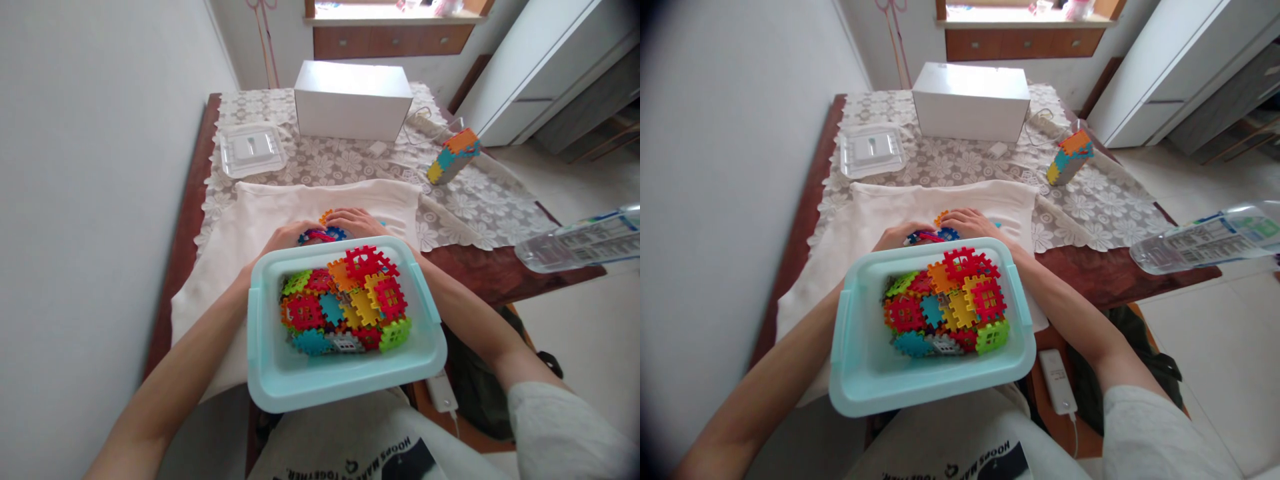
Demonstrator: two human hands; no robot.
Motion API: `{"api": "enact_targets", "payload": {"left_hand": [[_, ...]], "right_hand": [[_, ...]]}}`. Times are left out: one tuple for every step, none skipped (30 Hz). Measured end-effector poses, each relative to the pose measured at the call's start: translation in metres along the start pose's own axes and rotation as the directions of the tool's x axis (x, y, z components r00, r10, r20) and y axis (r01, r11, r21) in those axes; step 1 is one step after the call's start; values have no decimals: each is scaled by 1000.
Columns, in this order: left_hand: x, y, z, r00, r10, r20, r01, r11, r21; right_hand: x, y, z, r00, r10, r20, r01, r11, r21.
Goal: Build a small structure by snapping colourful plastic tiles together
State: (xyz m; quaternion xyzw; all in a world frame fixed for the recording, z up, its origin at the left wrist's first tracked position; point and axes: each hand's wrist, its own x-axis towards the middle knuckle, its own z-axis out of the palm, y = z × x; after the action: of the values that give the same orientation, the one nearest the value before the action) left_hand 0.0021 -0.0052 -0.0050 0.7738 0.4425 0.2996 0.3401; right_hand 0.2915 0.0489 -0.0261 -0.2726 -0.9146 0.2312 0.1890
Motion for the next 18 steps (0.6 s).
{"api": "enact_targets", "payload": {"left_hand": [[0, 0, 0, 1000, -7, -12, 7, 1000, 1], [0, -1, 1, 1000, -9, -23, 9, 1000, 3], [1, -3, 2, 999, -3, -36, 3, 1000, 4], [1, -5, 3, 999, 13, -51, -13, 1000, 5], [2, -7, 4, 997, 34, -70, -34, 999, 6], [2, -10, 4, 994, 55, -90, -55, 998, 9], [3, -12, 5, 991, 73, -111, -72, 997, 11], [4, -14, 6, 988, 85, -130, -84, 996, 13], [4, -16, 6, 986, 92, -142, -91, 996, 13], [5, -18, 6, 985, 96, -144, -95, 995, 9], [5, -20, 6, 985, 97, -141, -98, 995, 2], [5, -21, 7, 987, 94, -134, -96, 995, -8], [5, -23, 7, 989, 84, -123, -87, 996, -18], [5, -24, 7, 991, 69, -113, -73, 997, -27], [5, -25, 7, 993, 51, -106, -55, 998, -37], [5, -25, 7, 994, 31, -102, -36, 998, -48], [4, -26, 7, 995, 11, -100, -17, 998, -60], [4, -26, 7, 995, -7, -104, 0, 998, -66]], "right_hand": [[0, 1, 0, 1000, 2, -22, -2, 1000, 8], [-1, 1, 1, 999, 10, -48, -9, 1000, 15], [-2, 1, 1, 997, 23, -78, -22, 1000, 17], [-3, 2, 1, 994, 38, -106, -37, 999, 12], [-4, 3, 1, 990, 54, -133, -55, 998, 1], [-4, 4, 2, 986, 70, -152, -74, 997, -17], [-4, 5, 3, 983, 85, -161, -92, 995, -38], [-3, 7, 4, 983, 98, -157, -108, 992, -58], [-2, 8, 5, 983, 107, -147, -119, 990, -74], [-1, 10, 6, 985, 112, -130, -123, 989, -85], [0, 11, 7, 987, 112, -117, -123, 988, -91], [1, 12, 7, 988, 112, -110, -122, 988, -94], [2, 12, 7, 988, 110, -111, -120, 988, -95], [2, 12, 7, 988, 107, -113, -118, 988, -97], [2, 11, 7, 988, 107, -115, -118, 988, -96], [2, 11, 7, 987, 108, -115, -119, 988, -95], [1, 11, 7, 988, 110, -112, -121, 988, -95], [1, 12, 8, 988, 113, -106, -124, 987, -99]]}}
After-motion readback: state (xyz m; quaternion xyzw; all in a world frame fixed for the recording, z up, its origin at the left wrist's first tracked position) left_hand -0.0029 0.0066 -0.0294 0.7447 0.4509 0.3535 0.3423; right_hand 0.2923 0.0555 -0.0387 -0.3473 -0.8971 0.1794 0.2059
